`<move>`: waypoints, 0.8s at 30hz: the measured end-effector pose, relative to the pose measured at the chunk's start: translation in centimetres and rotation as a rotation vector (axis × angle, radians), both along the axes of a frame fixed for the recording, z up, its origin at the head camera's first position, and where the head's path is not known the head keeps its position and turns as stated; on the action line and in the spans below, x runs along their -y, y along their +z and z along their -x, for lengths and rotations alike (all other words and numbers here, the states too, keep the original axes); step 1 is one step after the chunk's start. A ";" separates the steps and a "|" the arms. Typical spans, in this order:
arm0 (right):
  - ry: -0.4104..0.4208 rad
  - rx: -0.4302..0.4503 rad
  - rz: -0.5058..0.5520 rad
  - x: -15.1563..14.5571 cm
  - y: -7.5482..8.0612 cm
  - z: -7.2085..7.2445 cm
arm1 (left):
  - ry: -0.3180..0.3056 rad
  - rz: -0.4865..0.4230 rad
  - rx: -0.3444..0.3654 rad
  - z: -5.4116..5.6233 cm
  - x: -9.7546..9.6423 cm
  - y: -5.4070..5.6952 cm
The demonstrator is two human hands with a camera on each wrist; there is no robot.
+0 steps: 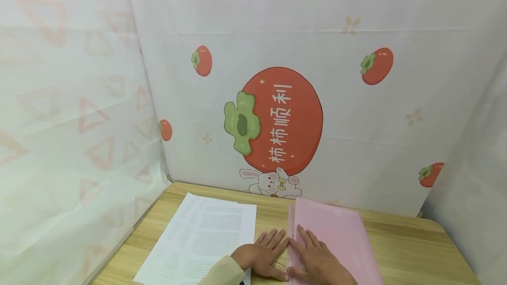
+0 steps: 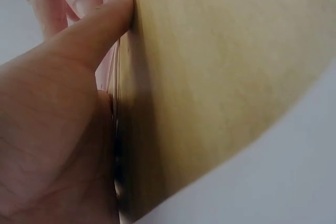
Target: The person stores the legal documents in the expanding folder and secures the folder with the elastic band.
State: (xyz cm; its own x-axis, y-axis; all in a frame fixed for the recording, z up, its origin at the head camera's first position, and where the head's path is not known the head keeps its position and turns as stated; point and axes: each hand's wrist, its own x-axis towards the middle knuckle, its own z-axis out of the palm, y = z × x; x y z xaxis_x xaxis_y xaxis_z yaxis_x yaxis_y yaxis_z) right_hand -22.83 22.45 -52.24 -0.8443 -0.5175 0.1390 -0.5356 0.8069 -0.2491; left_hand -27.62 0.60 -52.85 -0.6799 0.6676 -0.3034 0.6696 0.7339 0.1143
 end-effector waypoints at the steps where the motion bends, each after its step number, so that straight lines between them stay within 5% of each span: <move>1: 0.001 0.001 0.003 0.0 0.0 0.0 | 0.005 0.000 0.004 0.0 0.0 -0.1; 24: -0.006 0.022 -0.025 0.4 -0.2 0.0 | 0.045 -0.031 0.013 -0.5 0.2 -0.6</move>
